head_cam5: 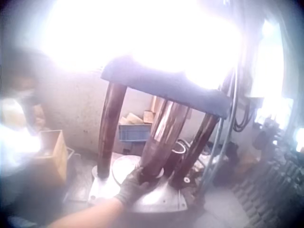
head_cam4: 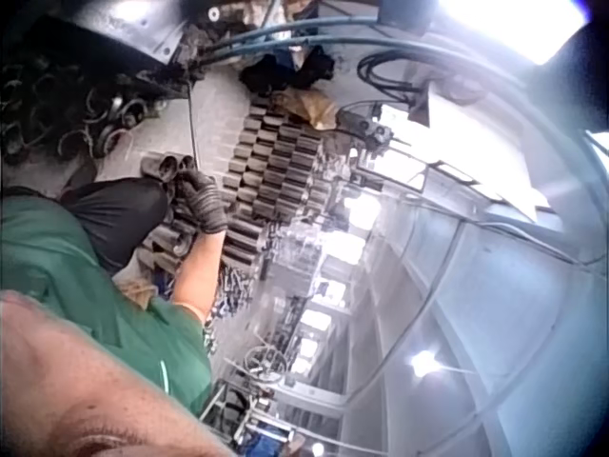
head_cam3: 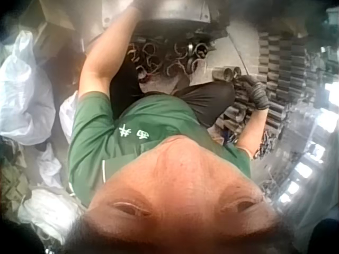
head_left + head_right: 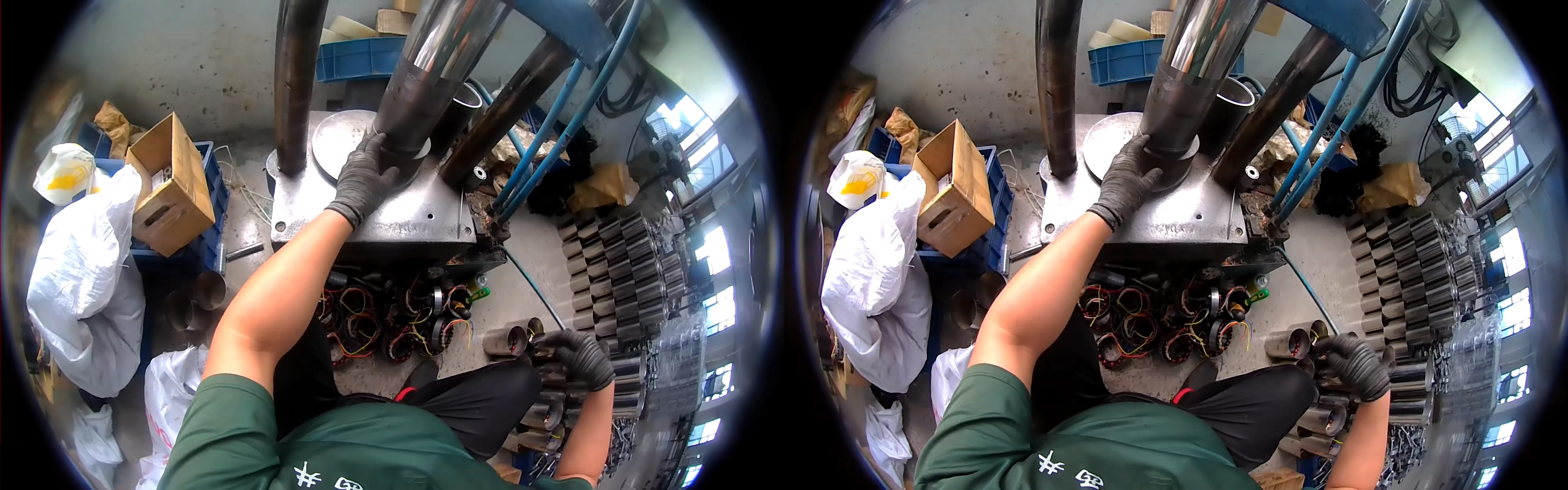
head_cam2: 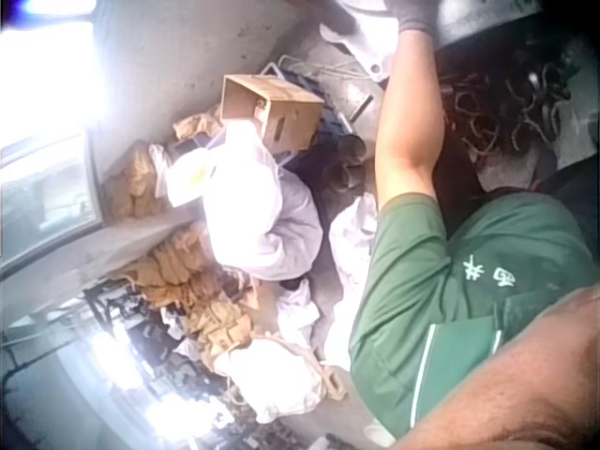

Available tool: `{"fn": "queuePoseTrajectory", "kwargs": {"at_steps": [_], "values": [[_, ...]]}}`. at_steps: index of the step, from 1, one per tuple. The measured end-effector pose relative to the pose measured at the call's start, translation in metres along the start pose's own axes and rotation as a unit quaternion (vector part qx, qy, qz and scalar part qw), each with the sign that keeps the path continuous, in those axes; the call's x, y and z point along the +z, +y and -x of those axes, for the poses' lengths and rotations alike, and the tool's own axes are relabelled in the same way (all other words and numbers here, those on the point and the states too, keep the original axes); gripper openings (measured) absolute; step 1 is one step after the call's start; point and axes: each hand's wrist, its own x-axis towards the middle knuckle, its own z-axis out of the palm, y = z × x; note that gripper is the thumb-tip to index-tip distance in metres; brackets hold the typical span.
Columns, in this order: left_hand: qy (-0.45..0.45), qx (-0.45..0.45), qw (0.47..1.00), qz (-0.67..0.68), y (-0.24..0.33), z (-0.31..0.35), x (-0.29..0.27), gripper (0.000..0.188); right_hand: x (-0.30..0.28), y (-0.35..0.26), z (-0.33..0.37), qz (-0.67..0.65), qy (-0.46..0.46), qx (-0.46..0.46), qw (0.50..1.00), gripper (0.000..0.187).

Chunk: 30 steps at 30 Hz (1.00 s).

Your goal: The person assembles a motor component using an industrial press, placing a wired stator into a metal casing and then using a tool to adjust the internal wiring before completing the press cycle.

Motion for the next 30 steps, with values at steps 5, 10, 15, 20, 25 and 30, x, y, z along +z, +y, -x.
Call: {"fn": "queuePoseTrajectory", "kwargs": {"at_steps": [5,10,15,20,25,30], "values": [[-0.020,-0.009,1.000,0.004,0.004,0.000,-0.002,0.076,0.003,0.022,0.003,-0.046,-0.010,0.025,0.999,0.023],[-0.015,0.007,1.000,-0.012,0.005,0.000,0.002,0.077,-0.048,0.013,-0.042,0.078,0.341,-0.144,0.926,0.030],[-0.010,0.000,1.000,-0.021,0.001,0.001,-0.004,0.077,-0.113,-0.072,-0.131,0.078,0.530,-0.202,0.820,0.049],[-0.025,0.004,1.000,-0.016,0.008,0.000,0.003,0.078,-0.178,-0.008,-0.137,0.370,0.471,-0.241,0.763,0.051],[-0.036,-0.018,0.999,-0.026,0.007,0.003,-0.011,0.076,-0.085,-0.001,-0.074,0.223,0.279,-0.150,0.922,0.039],[-0.036,-0.008,0.999,0.001,0.009,0.002,-0.006,0.076,0.016,0.000,0.001,0.148,0.034,-0.061,0.987,0.018]]}}
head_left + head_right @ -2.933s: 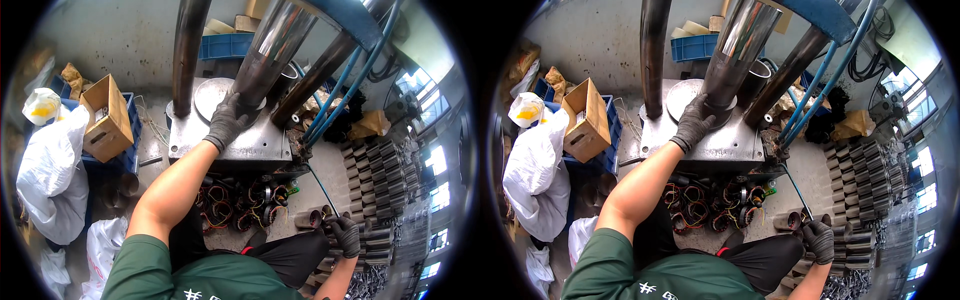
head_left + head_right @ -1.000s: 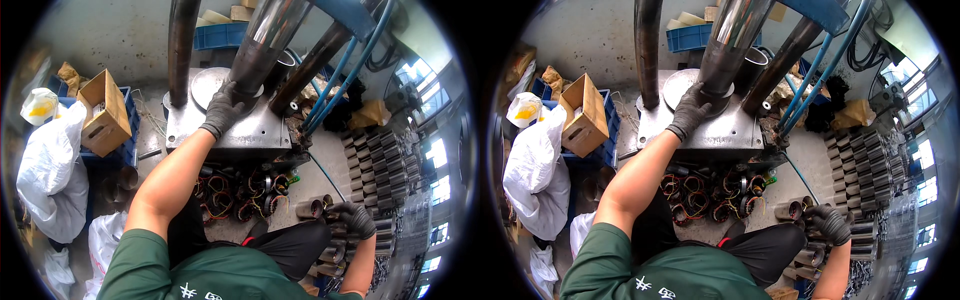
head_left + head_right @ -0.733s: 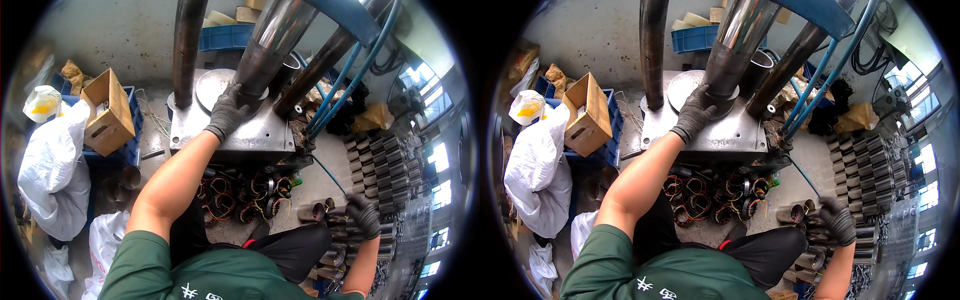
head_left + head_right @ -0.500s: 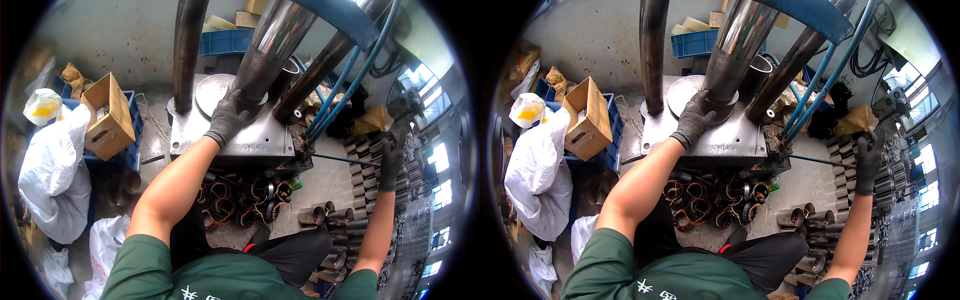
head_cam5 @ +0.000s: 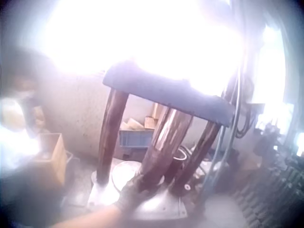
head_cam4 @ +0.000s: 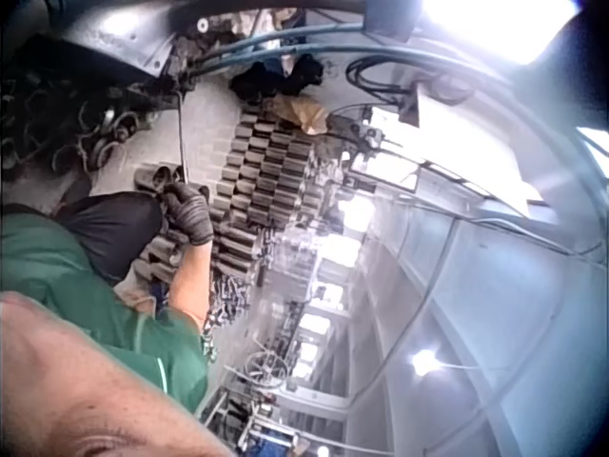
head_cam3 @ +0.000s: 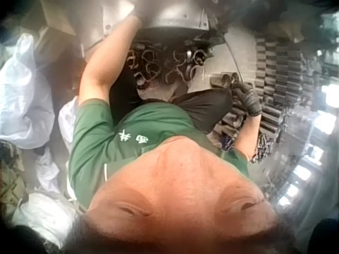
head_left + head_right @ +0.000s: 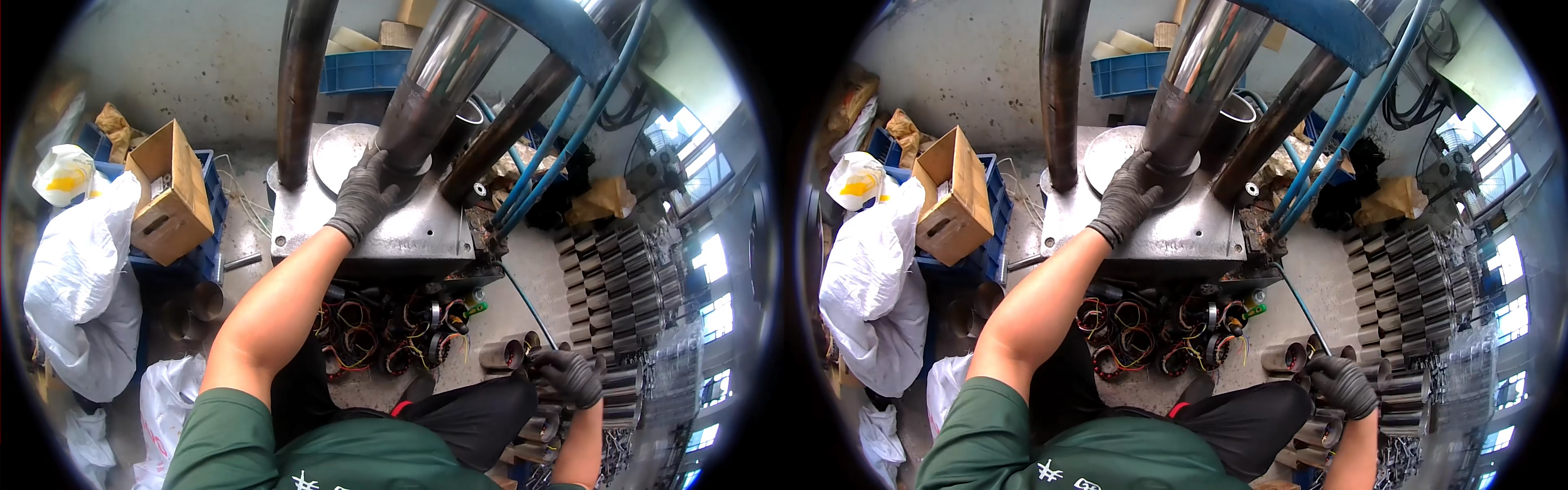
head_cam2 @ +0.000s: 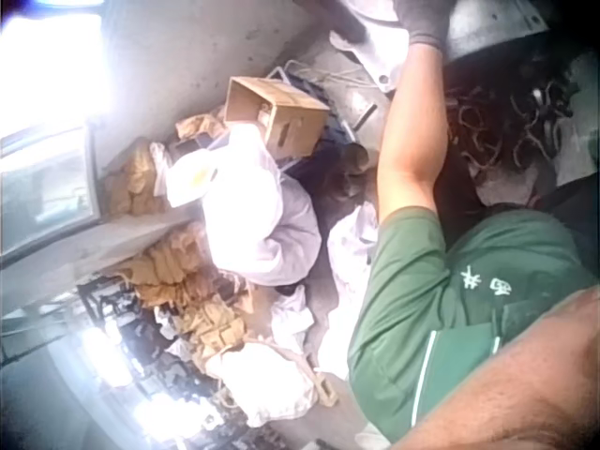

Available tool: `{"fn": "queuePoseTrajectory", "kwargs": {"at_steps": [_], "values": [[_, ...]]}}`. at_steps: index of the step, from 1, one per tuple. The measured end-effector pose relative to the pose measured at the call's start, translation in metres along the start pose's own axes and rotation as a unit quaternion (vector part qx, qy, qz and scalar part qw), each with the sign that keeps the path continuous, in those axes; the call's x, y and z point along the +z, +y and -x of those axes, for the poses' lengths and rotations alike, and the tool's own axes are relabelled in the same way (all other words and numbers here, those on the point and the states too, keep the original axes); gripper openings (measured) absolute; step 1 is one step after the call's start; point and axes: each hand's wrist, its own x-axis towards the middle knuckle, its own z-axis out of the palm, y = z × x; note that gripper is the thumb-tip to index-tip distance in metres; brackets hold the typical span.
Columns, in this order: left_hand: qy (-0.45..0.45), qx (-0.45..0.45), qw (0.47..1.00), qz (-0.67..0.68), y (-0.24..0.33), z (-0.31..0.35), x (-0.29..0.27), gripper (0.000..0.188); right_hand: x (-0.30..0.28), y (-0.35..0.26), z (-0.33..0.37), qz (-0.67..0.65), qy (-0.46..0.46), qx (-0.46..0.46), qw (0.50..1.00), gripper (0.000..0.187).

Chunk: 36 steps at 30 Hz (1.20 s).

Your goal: The person assembles a motor component using an industrial press, placing a wired stator into a metal casing and then using a tool to adjust the internal wiring before completing the press cycle.

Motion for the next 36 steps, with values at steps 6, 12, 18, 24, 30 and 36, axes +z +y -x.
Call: {"fn": "queuePoseTrajectory", "kwargs": {"at_steps": [6,12,18,24,30,36], "values": [[-0.004,-0.013,1.000,-0.005,-0.003,-0.001,-0.001,0.077,-0.015,-0.022,-0.005,-0.012,-0.036,0.083,0.996,0.018],[-0.002,0.002,1.000,0.009,-0.010,-0.001,0.000,0.076,-0.027,-0.031,-0.012,-0.104,0.025,0.119,0.987,0.030],[0.009,0.012,1.000,0.004,-0.011,-0.001,0.003,0.075,0.006,0.022,0.001,-0.056,0.019,0.027,0.998,0.017],[0.000,0.004,1.000,-0.003,-0.009,0.000,-0.003,0.074,0.005,0.007,-0.002,-0.050,0.047,0.021,0.997,0.015],[0.016,0.024,1.000,-0.012,-0.010,-0.001,0.000,0.073,-0.010,-0.006,-0.009,-0.078,0.003,0.079,0.994,0.025],[0.008,0.015,1.000,0.010,-0.010,-0.001,-0.001,0.072,-0.027,-0.019,-0.013,-0.093,0.053,0.091,0.990,0.033]]}}
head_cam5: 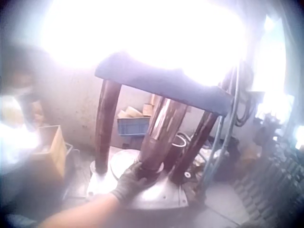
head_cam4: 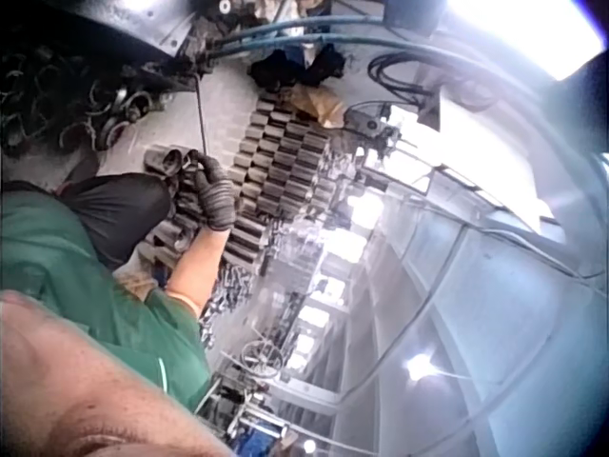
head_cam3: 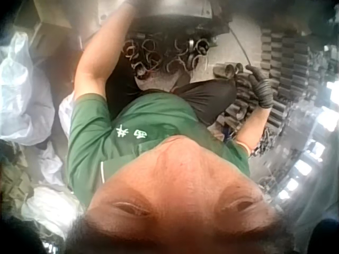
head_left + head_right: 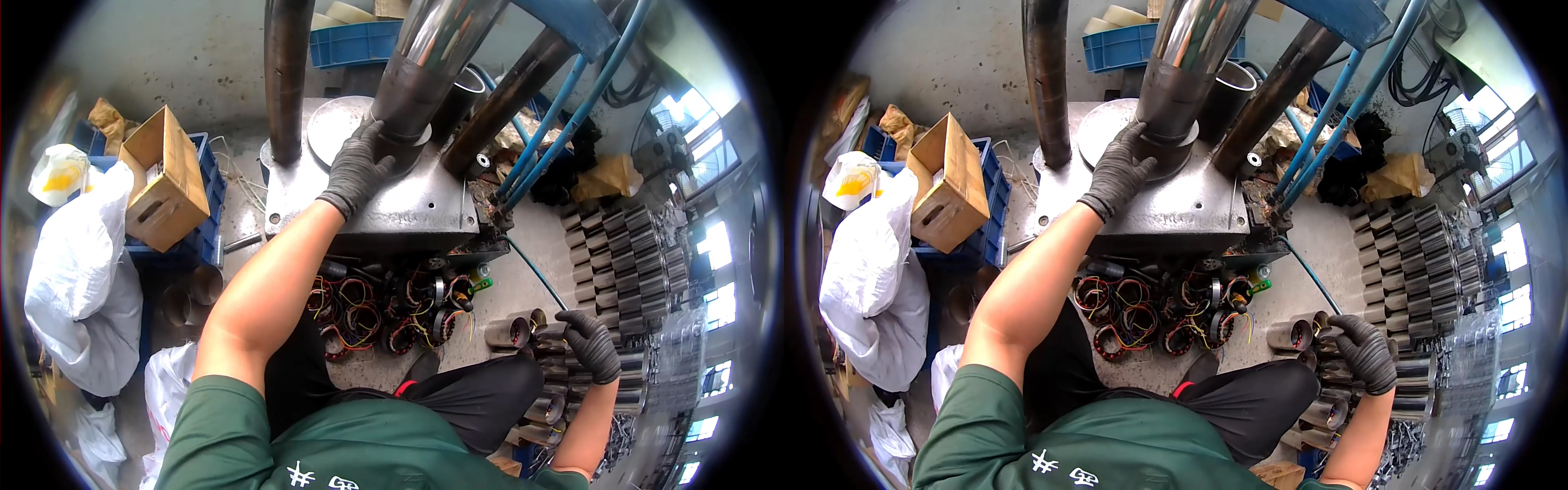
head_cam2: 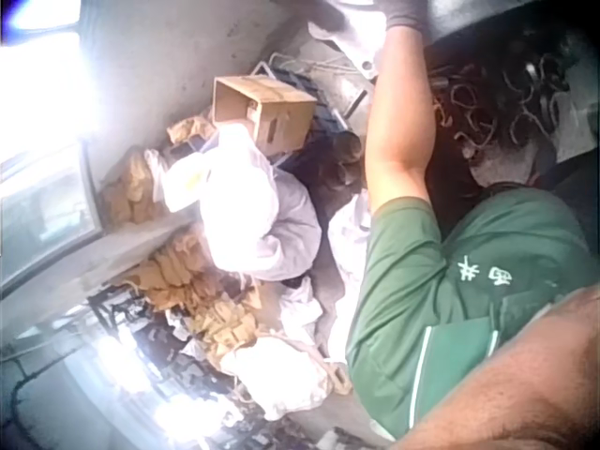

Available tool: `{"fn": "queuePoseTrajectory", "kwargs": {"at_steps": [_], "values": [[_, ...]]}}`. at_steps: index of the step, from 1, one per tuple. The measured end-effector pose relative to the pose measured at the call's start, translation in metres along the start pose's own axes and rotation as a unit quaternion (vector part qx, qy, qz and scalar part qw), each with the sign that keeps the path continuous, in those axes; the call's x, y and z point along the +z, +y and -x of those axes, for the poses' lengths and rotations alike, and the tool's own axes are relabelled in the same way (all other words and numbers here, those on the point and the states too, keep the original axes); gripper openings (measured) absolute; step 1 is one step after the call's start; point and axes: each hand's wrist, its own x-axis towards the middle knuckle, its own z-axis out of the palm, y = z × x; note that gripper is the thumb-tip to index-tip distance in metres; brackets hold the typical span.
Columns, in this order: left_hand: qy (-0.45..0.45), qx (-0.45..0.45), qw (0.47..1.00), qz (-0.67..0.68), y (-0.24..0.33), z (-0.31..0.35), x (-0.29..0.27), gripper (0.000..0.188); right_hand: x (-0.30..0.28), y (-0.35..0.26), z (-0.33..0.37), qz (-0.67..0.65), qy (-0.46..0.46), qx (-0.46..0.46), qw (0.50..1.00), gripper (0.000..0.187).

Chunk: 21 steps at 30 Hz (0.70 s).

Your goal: The person assembles a motor component using an industrial press, placing a wired stator into a metal casing and then using a tool to adjust the internal wiring before completing the press cycle.

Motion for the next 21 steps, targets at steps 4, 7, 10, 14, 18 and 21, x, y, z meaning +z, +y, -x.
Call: {"fn": "queuePoseTrajectory", "kwargs": {"at_steps": [4,7,10,14,18,21], "values": [[-0.001,0.006,1.000,-0.004,-0.001,-0.001,0.002,0.072,0.024,0.044,0.013,-0.010,-0.044,-0.026,0.999,0.017],[-0.002,0.009,1.000,-0.012,-0.003,0.000,0.002,0.072,0.038,0.040,0.019,0.037,-0.040,-0.021,0.998,0.015],[0.008,0.018,1.000,-0.016,-0.009,0.000,0.004,0.072,0.042,0.039,0.022,0.053,-0.018,0.007,0.998,0.018],[0.017,0.029,0.999,-0.012,-0.012,-0.001,0.006,0.072,0.042,0.041,0.020,0.079,-0.011,0.008,0.997,0.020],[0.018,0.032,0.999,-0.022,-0.012,-0.001,0.006,0.072,0.043,0.033,0.020,0.067,-0.008,0.010,0.998,0.020],[0.021,0.039,0.999,-0.024,-0.013,-0.001,0.007,0.072,0.042,0.027,0.020,0.054,-0.005,-0.022,0.998,0.019]]}}
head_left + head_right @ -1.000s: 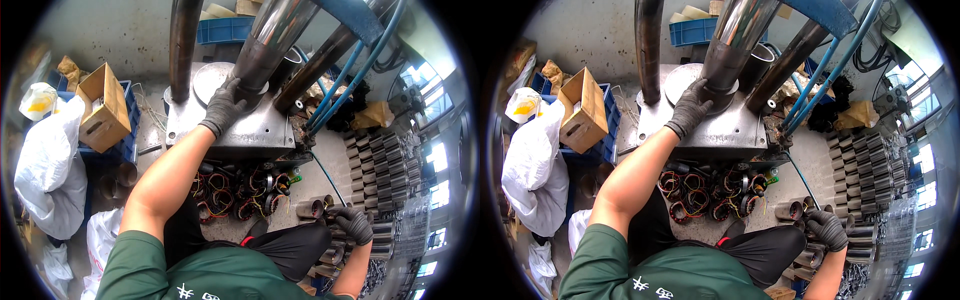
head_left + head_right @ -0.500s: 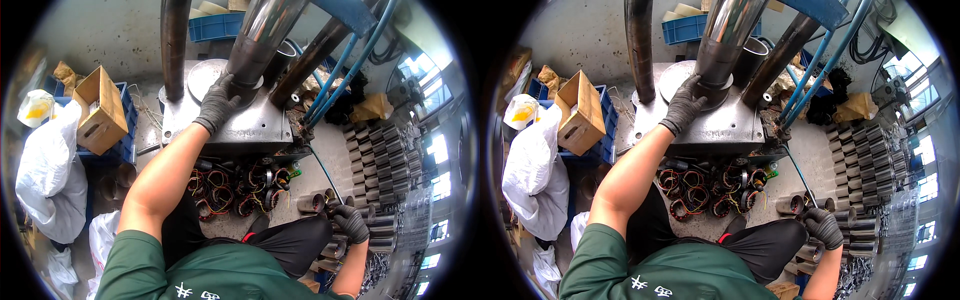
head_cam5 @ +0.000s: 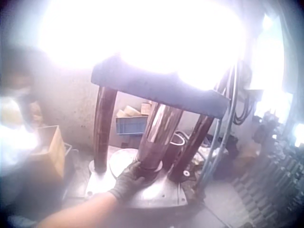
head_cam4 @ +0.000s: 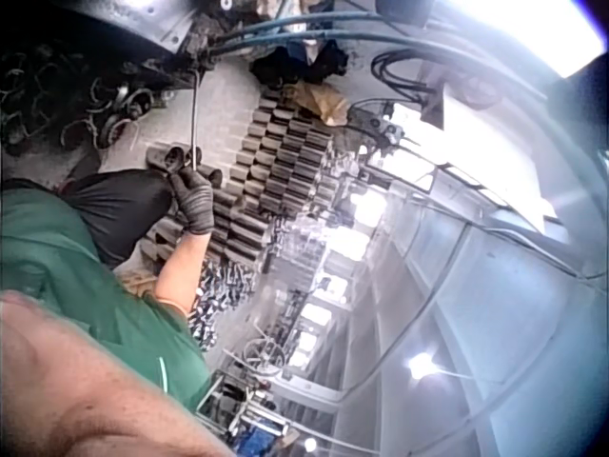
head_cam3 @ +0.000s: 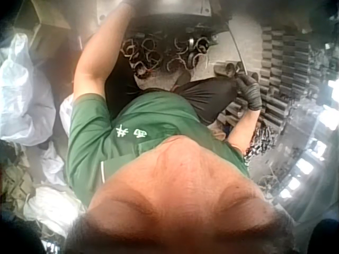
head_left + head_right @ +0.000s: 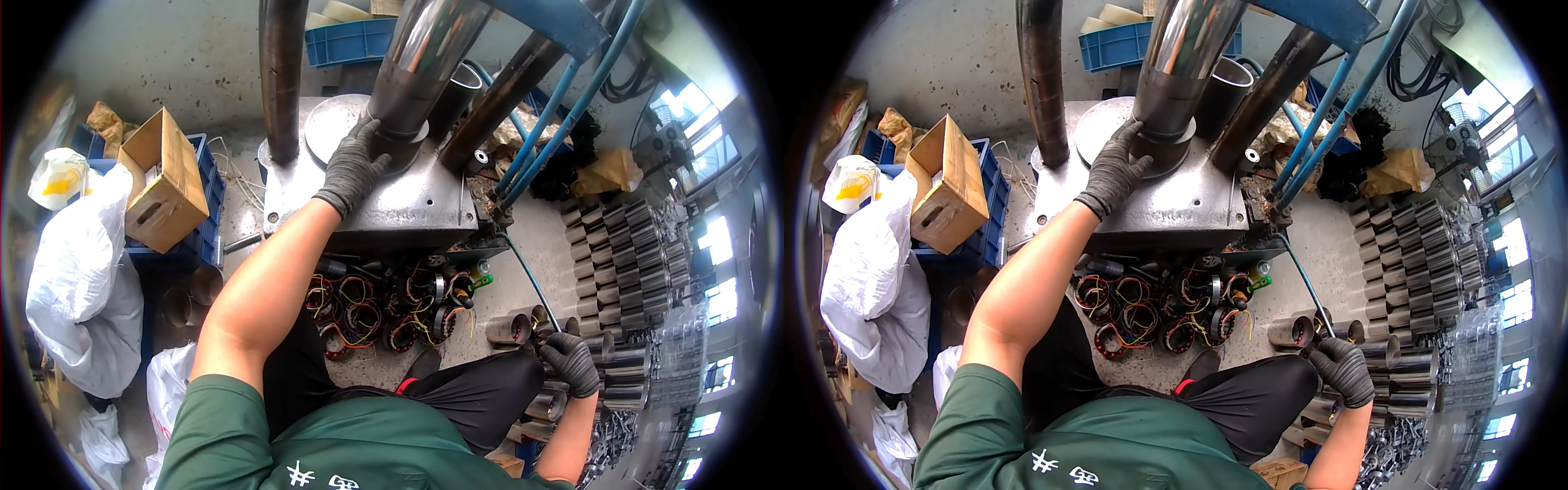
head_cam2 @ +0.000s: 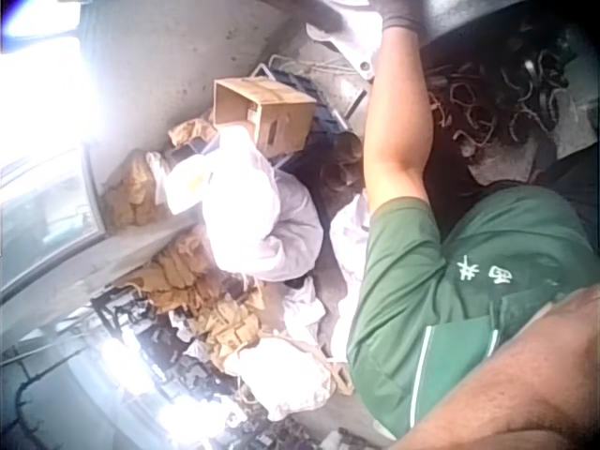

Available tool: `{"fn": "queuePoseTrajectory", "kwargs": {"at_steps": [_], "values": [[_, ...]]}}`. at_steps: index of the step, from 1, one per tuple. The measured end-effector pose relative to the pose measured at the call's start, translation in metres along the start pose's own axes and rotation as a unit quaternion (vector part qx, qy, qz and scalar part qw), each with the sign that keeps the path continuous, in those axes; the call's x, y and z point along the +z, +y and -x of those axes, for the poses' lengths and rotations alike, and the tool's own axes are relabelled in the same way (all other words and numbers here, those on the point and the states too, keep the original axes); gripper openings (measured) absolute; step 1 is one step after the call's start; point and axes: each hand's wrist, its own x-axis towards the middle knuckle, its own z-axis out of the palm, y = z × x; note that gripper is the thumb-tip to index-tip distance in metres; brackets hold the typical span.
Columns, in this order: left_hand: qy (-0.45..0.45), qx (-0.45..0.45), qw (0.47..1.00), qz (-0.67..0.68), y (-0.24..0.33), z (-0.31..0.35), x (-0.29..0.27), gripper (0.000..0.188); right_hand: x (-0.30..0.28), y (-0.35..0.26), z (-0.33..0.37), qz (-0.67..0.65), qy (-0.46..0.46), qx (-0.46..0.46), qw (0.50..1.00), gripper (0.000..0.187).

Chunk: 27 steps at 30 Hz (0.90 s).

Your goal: The person assembles a motor component using an industrial press, placing a wired stator into a metal casing and then using a tool to adjust the internal wiring before completing the press cycle.

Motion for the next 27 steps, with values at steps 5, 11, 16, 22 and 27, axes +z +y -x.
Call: {"fn": "queuePoseTrajectory", "kwargs": {"at_steps": [5,11,16,22,27], "values": [[0.001,-0.004,1.000,-0.001,0.002,0.000,-0.002,0.071,0.000,-0.003,0.000,0.008,0.006,0.001,1.000,0.018],[0.010,0.005,1.000,0.006,0.002,0.000,0.000,0.070,0.002,0.011,-0.002,0.023,0.012,-0.027,0.999,0.017],[0.022,0.016,1.000,0.016,0.002,0.001,0.000,0.070,-0.008,0.004,-0.005,0.029,-0.014,-0.054,0.998,0.017],[-0.012,-0.013,1.000,0.018,0.010,0.000,-0.005,0.071,-0.024,-0.008,-0.010,0.097,-0.082,-0.021,0.992,0.018],[-0.037,-0.033,0.999,0.014,0.013,0.000,-0.009,0.073,-0.041,-0.027,-0.020,-0.081,0.004,0.039,0.996,0.027]]}}
